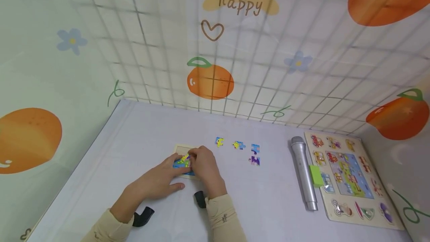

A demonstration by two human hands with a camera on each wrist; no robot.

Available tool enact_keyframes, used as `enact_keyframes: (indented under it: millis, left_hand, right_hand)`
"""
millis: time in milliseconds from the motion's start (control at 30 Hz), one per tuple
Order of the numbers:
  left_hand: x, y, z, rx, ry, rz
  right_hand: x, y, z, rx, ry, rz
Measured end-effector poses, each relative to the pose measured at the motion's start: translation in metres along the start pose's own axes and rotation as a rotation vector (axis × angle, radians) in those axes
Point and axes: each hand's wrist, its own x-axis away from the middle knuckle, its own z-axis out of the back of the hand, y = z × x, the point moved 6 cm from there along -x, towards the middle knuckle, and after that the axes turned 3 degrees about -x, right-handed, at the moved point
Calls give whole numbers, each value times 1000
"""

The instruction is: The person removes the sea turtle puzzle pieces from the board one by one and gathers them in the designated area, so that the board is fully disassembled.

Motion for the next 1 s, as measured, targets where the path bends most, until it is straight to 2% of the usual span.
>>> enact_keyframes:
  millis: [300,767,1000]
  left_hand:
    - [0,-1,-1,-23,3,-16]
    - [-1,-2,-2,-14,-18,29]
    - [-1,-2,-3,-17,-6,2]
  right_hand:
    - [-3,5,-3,-58,-29,-42]
    - [-3,8,-4,-168,-66,-86]
    - [-1,10,-2,-246,-66,-111]
